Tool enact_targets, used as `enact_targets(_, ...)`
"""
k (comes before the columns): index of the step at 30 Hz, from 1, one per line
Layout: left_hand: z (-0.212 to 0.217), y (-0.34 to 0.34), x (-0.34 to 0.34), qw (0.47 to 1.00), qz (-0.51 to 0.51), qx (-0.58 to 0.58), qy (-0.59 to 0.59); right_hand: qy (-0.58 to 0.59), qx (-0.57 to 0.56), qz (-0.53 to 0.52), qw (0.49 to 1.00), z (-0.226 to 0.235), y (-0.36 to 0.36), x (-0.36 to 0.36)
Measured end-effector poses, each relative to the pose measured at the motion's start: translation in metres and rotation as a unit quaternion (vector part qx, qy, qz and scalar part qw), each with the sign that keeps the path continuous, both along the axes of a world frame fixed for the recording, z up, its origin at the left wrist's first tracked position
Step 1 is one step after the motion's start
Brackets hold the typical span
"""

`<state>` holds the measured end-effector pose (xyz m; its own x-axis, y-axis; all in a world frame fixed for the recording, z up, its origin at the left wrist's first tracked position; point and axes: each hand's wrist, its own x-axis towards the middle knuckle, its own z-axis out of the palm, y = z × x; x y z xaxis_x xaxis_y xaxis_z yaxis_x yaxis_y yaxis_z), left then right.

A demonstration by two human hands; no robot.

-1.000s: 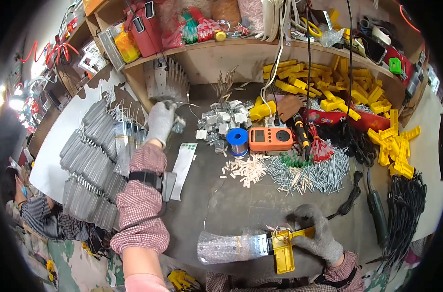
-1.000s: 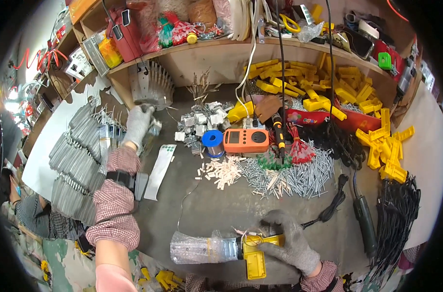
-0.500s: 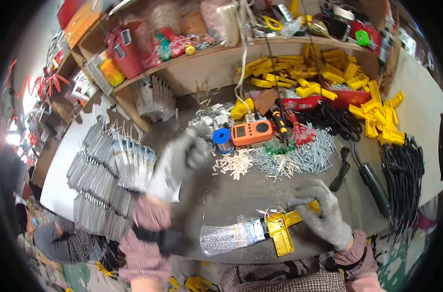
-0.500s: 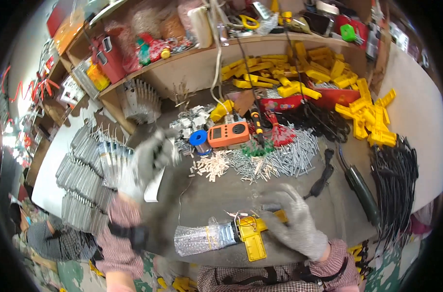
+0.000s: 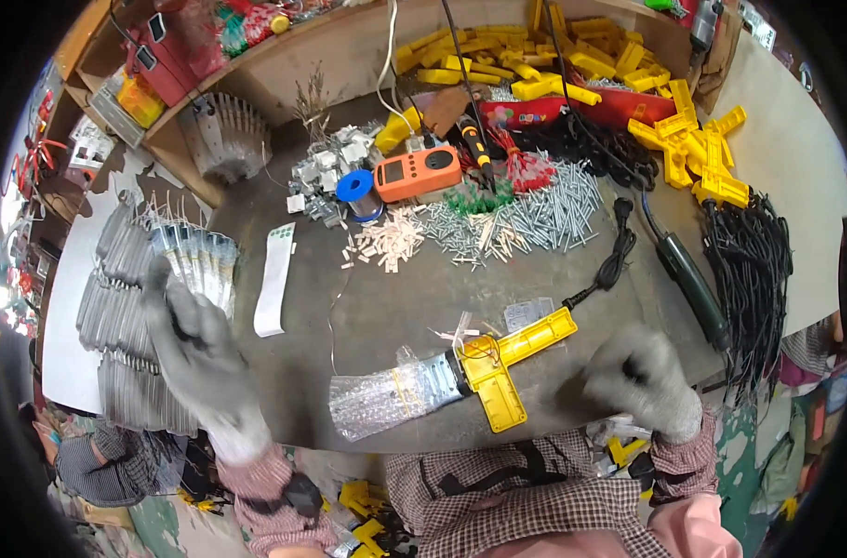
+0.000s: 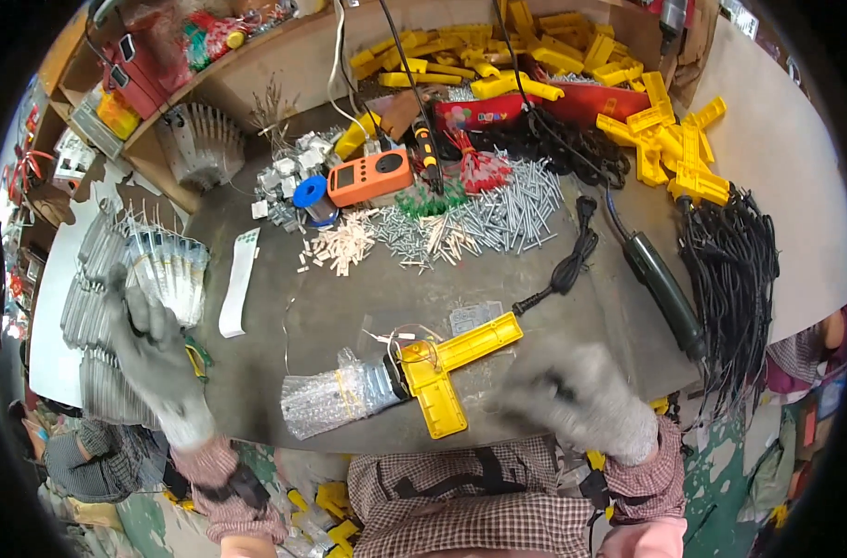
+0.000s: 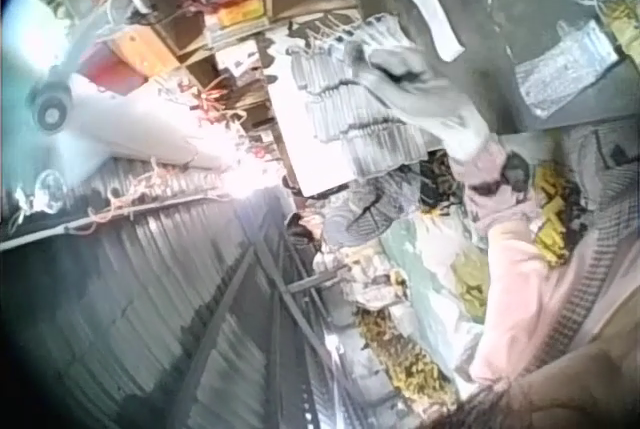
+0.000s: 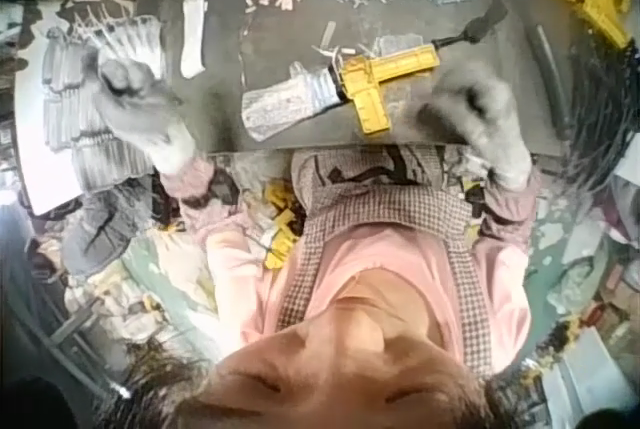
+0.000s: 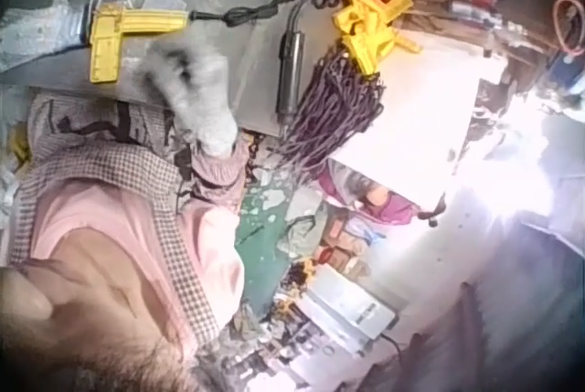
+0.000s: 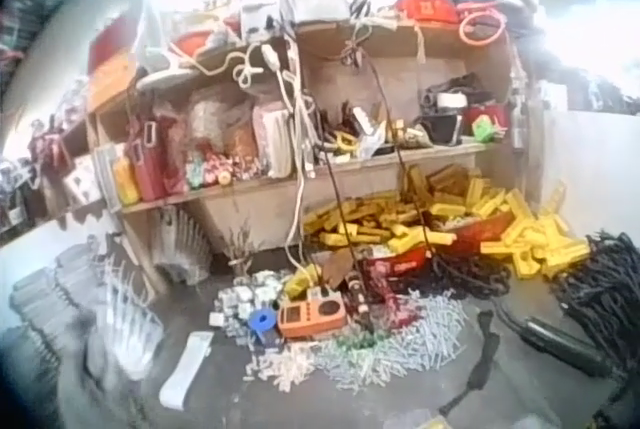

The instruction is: Assembling the internal components of a handheld device, including soldering wires and fitting the plastic housing.

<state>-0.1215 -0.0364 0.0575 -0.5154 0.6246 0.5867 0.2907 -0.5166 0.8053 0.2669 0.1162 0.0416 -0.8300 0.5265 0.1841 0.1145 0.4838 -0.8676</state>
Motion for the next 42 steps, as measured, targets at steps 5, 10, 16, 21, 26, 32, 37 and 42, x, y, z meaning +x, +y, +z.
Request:
enact_targets(5, 0.024, 0.005, 0.141, 0.676, -0.269, -0.362, 0.583, -0.132, -0.135, 0.16, 0.969, -0.001, -0.02, -0.034)
enact_targets(10, -0.023, -0.002, 0.128, 0.698, -0.346, -0.597, 0.191, -0.051, 0.08, 0.116, 0.989, -0.028, -0.03, -0.026)
enact_targets(16, -0.054, -0.015, 0.117, 0.694, -0.336, -0.603, 0.203, -0.134, 0.12, 0.118, 0.977, -0.032, -0.018, -0.018)
enact_targets(21, -0.01, 0.02, 0.113, 0.745, -0.277, -0.573, 0.202, -0.104, 0.084, 0.084, 0.988, -0.036, -0.01, 0.004)
enact_targets(26, -0.045, 0.064, 0.098, 0.838, -0.01, -0.322, 0.441, -0.166, -0.047, -0.096, 0.98, -0.026, -0.01, 0.02)
enact_targets(32, -0.061, 0.079, 0.106, 0.833, -0.143, -0.398, 0.356, -0.157, -0.185, -0.258, 0.935, -0.04, -0.02, 0.031)
enact_targets(37, -0.044, 0.06, 0.108, 0.845, -0.033, -0.319, 0.428, -0.157, -0.018, -0.194, 0.968, -0.036, -0.017, 0.007)
enact_targets(42, -0.089, 0.004, 0.099, 0.873, -0.042, -0.257, 0.413, -0.099, 0.185, -0.125, 0.97, -0.037, -0.019, -0.003)
